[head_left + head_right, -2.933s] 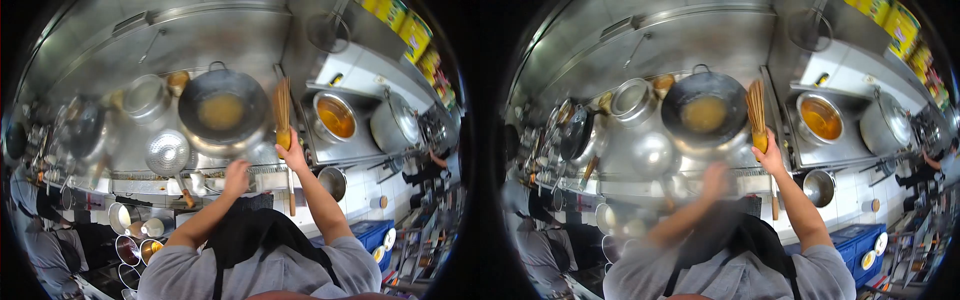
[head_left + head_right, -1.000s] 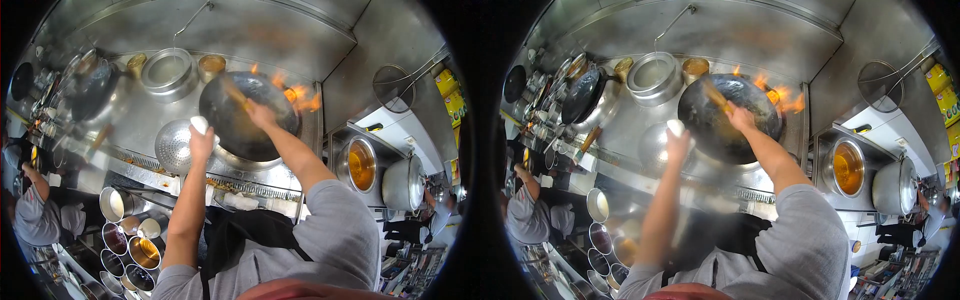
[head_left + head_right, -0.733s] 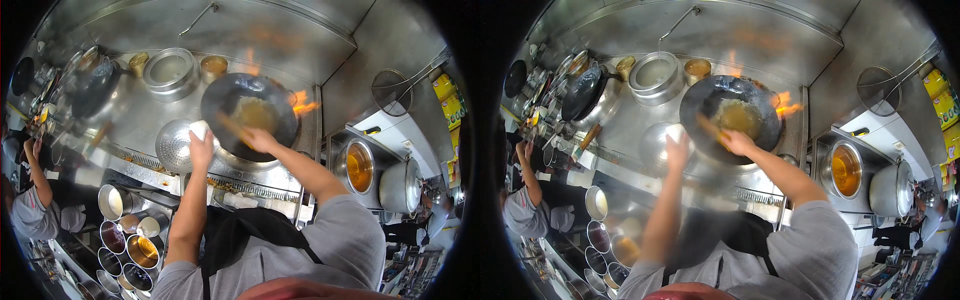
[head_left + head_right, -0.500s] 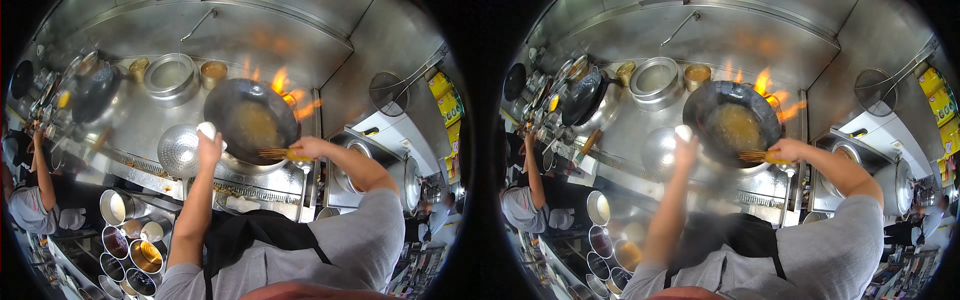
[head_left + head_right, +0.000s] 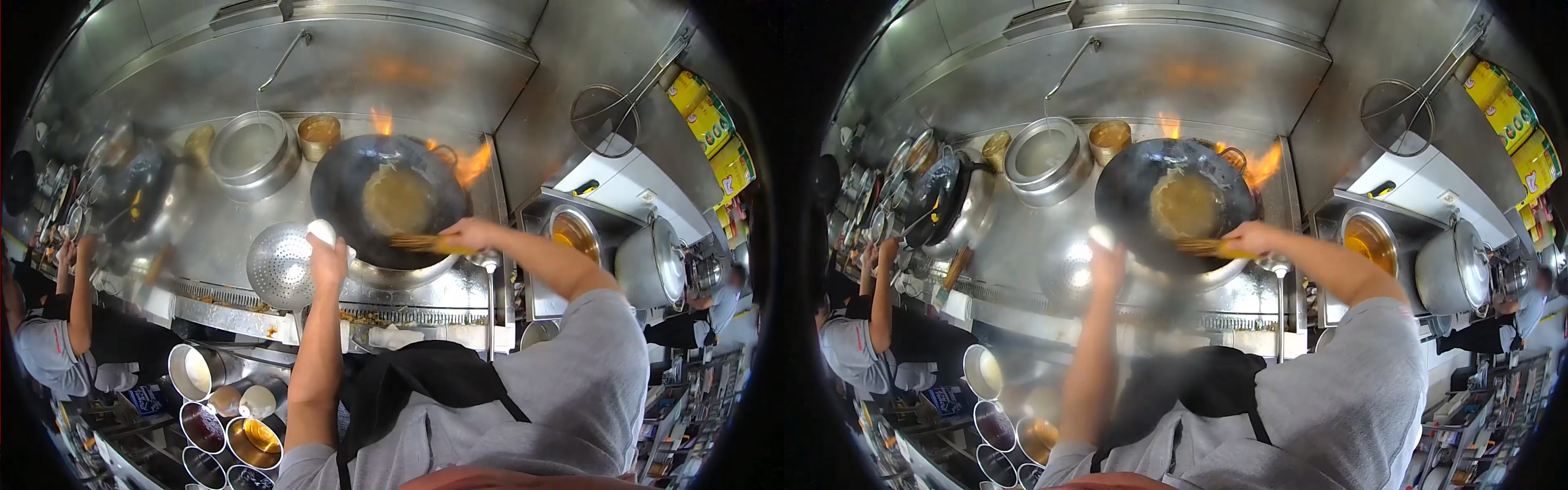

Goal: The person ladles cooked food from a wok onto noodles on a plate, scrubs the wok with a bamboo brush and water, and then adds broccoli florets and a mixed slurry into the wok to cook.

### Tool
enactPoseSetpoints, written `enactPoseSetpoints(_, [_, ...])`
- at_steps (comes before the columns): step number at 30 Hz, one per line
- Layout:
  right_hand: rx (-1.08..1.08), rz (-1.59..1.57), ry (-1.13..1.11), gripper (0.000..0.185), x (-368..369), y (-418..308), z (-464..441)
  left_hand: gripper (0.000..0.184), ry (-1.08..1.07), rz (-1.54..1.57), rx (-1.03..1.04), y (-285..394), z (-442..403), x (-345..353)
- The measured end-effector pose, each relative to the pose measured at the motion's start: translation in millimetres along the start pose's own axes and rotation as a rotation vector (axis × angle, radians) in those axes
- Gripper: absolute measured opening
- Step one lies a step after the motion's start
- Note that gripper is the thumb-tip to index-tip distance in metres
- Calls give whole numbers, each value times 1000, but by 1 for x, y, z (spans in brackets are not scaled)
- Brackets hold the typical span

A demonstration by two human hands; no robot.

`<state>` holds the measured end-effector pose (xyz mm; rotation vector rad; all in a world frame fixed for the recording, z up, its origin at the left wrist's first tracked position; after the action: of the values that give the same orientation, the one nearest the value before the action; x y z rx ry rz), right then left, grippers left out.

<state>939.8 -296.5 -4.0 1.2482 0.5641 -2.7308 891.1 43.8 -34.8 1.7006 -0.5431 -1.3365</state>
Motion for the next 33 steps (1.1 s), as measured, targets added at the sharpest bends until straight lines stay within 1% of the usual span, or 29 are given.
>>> enactPoseSetpoints(1, [128,-110,-70,40,-29,2,18,61,-44,-22,-39,4,0,-1])
enactPoseSetpoints(2, [115,17,-35,44,-46,22,-3,62,-93,-50,-78,6,0,1])
enactPoseSetpoints(3, [-4,369,50,43,-50,66,-62,62,-96,-54,-76,3,-1,4])
enactPoseSetpoints(4, [193,292,163,42,-75,37,-57,63,-70,-27,-48,-3,-3,6])
enactPoseSetpoints(5, [388,213,271,40,-97,-12,-52,63,-46,0,-23,-8,-2,6])
enactPoseSetpoints(7, [203,-47,555,40,-71,-22,-129,63,-70,-3,-42,-3,1,1])
enactPoseSetpoints(9, [193,-197,570,37,-22,-65,-144,63,-105,-9,-58,-3,2,-2])
enactPoseSetpoints(10, [160,-214,556,40,-8,-92,-117,63,-104,-11,-72,-3,1,-1])
enactPoseSetpoints(11, [69,-166,564,46,19,-83,-125,63,-102,-16,-81,-3,-1,0])
enactPoseSetpoints(13, [33,-173,339,49,24,-80,-70,63,-116,-28,-67,-1,-1,-2])
enactPoseSetpoints(15, [7,66,219,49,24,-41,-29,63,-118,-39,-62,0,-1,-4])
enactPoseSetpoints(16, [38,113,183,46,5,-33,2,63,-142,-43,-78,1,-2,-3])
enactPoseSetpoints(17, [127,188,135,44,-14,-14,14,64,-164,-51,-95,2,-3,-3])
enactPoseSetpoints(18, [88,319,158,44,-31,15,9,64,-155,-57,-98,3,-3,-4])
enactPoseSetpoints(19, [169,414,201,43,-52,40,-7,63,-154,-73,-109,6,-3,-4])
enactPoseSetpoints(20, [227,363,304,41,-82,40,-24,63,-150,-87,-121,6,-4,-3])
enactPoseSetpoints(21, [218,421,348,41,-97,45,-61,64,-162,-87,-110,4,-6,-2])
enactPoseSetpoints(22, [207,325,407,41,-93,37,-102,64,-155,-92,-119,-2,-8,-1])
enactPoseSetpoints(23, [196,228,463,41,-86,14,-138,63,-137,-53,-46,-4,-10,1])
enactPoseSetpoints(24, [239,130,487,40,-69,-32,-128,63,-127,-18,24,-6,-8,0])
enactPoseSetpoints(25, [240,4,485,44,-37,-46,-152,59,-155,2,5,5,-4,-7])
enactPoseSetpoints(26, [168,-26,603,50,-8,-66,-156,59,-138,7,4,4,-5,-9])
enactPoseSetpoints(27, [91,-52,567,52,4,-76,-152,57,-175,18,3,2,-5,-13])
enactPoseSetpoints(28, [18,-81,526,54,12,-83,-147,54,-219,26,1,-2,-1,-17])
enactPoseSetpoints(29, [45,-14,511,52,5,-77,-143,52,-231,110,80,-4,5,-25])
enactPoseSetpoints(30, [75,54,493,51,-10,-65,-137,52,-230,104,75,-10,13,-31])
enactPoseSetpoints(31, [9,22,666,47,-13,-32,-169,49,-226,129,14,-19,22,-38])
enactPoseSetpoints(32, [4,26,663,47,-21,-34,-175,48,-218,158,-46,-27,30,-44])
enactPoseSetpoints(33, [147,-182,739,43,-28,-35,-177,48,-217,159,-51,-39,41,-52])
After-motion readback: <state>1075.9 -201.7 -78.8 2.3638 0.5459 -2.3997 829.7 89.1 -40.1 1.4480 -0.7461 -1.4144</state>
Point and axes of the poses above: each hand's wrist, its own z-axis away from the middle knuckle, its own x-axis out of the palm, y = z × x, the point moved 4 cm from there along -z, towards the middle knuckle, and after that the axes turned 2 degrees about -y, right-handed, at the moved point
